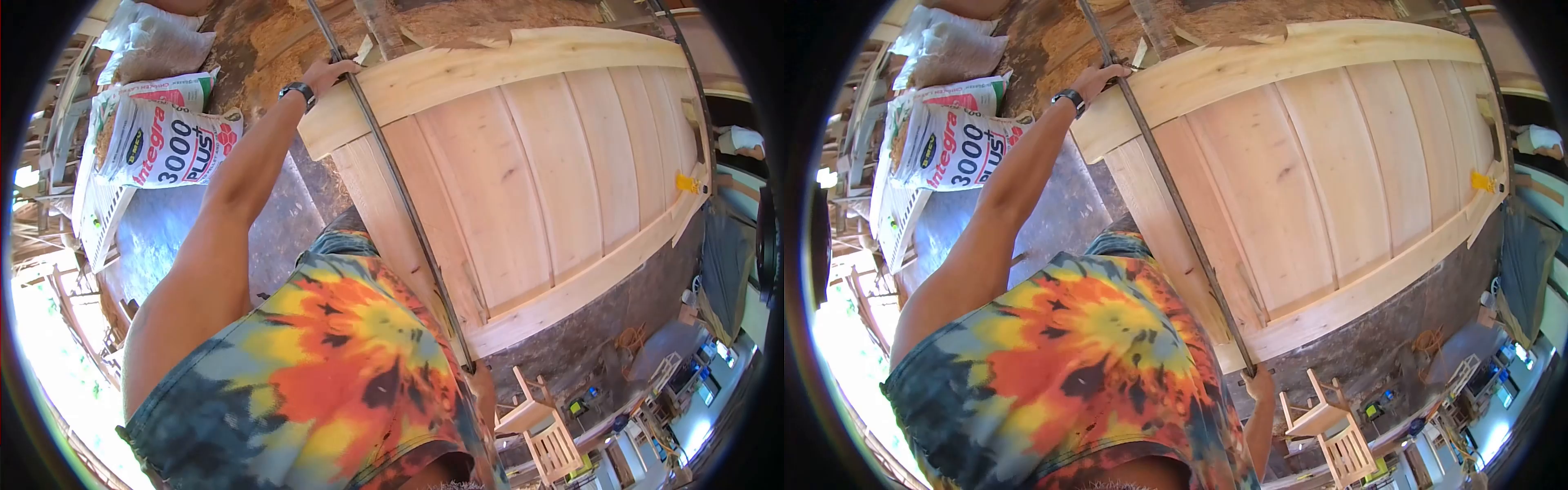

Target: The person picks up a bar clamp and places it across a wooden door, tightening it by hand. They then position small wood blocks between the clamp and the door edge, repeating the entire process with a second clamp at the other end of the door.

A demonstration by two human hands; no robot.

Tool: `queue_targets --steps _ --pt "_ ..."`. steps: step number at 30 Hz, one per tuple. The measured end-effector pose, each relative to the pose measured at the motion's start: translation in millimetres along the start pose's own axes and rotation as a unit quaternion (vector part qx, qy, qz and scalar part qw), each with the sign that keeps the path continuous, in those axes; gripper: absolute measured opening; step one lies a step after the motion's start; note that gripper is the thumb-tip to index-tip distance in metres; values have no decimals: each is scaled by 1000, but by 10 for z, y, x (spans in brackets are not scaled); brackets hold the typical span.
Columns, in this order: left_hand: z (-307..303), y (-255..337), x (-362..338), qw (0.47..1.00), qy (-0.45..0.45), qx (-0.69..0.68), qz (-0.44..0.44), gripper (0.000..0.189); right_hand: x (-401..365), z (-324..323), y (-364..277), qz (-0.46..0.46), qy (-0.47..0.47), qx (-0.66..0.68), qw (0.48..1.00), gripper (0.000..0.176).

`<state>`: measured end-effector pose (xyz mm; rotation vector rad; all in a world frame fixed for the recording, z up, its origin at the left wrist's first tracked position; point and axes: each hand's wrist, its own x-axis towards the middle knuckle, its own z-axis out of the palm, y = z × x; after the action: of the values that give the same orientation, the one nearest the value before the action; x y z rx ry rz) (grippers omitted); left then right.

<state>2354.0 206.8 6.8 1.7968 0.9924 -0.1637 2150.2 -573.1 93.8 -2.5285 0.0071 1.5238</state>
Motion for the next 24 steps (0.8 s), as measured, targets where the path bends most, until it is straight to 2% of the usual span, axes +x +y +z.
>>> queue_targets --steps 5,7,9,10,11,12,13,14,15,16,18,19,21,22,23,24 --pt "43 157 -128 999 -4 -38 7 49 32 153 189 25 -3 44 999 42" --pt "42 4 -42 995 -28 -99 -2 44 43 280 336 -23 42 71 996 43" --pt "-95 -412 290 975 -61 -1 216 43 209 511 787 25 15 -49 998 45" --pt "-80 -609 501 938 -88 60 329 46 138 469 617 46 58 -39 996 41" --pt "-52 -356 370 983 -91 -138 77 43 102 356 474 47 40 -4 998 40" --pt "-20 -42 123 988 -77 -136 -2 42 107 423 531 54 50 -36 997 40" --pt "-348 -495 657 981 -139 -134 22 48 35 296 308 52 71 -54 995 30" --pt "-50 7 140 994 -9 77 73 52 48 282 289 96 49 -38 993 43" --pt "170 141 -118 922 196 259 211 47 42 279 267 89 72 -23 993 43" --pt "358 246 -333 758 392 400 336 42 0 215 197 78 83 -43 993 39" --pt "929 772 -1133 797 251 290 467 44 -31 151 139 83 86 -83 989 36" --pt "1174 767 -1383 810 97 285 503 46 -42 149 127 102 88 -68 989 36" --pt "1956 752 -2246 838 -200 183 474 45 -74 193 165 56 136 -114 982 36" --pt "2278 700 -2676 773 -281 193 535 50 -72 202 180 64 146 -104 982 36" --pt "2588 792 -3191 738 -377 186 528 53 -64 224 198 70 141 -95 983 38" --pt "2903 614 -3530 681 -443 221 539 59 -67 262 201 75 135 -84 984 40"
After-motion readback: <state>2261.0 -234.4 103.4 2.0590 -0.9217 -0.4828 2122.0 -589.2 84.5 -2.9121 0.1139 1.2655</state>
